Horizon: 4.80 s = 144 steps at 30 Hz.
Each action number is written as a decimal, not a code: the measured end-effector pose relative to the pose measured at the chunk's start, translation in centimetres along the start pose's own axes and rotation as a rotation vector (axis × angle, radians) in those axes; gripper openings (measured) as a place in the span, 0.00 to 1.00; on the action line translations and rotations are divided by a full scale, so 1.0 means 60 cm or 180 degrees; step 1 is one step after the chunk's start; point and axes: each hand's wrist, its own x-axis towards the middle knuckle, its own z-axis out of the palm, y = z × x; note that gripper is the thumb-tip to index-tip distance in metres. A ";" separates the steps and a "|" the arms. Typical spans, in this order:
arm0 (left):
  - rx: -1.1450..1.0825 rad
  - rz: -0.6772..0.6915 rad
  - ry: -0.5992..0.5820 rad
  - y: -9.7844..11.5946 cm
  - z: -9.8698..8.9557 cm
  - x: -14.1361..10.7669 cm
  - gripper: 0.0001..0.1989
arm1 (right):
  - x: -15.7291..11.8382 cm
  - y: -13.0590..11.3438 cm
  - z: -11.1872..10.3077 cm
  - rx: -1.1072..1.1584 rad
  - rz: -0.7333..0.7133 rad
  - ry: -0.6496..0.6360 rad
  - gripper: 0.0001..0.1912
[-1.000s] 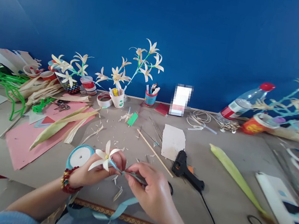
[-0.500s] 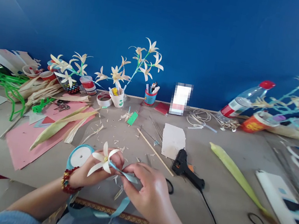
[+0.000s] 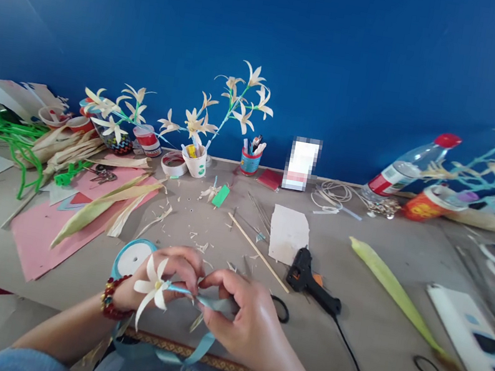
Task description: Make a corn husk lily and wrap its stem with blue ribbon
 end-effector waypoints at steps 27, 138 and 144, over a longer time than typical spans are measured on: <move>-0.0095 0.0165 0.0200 -0.003 0.000 -0.002 0.10 | -0.017 0.004 0.003 -0.0082 -0.0417 0.0429 0.12; -0.1684 -0.1795 0.0650 -0.002 -0.012 0.008 0.06 | -0.096 0.115 -0.003 -0.2015 -0.0066 0.0985 0.09; -0.1502 -0.1702 0.0798 0.012 -0.008 0.010 0.07 | -0.125 0.154 0.014 -0.2911 -0.0278 0.1115 0.14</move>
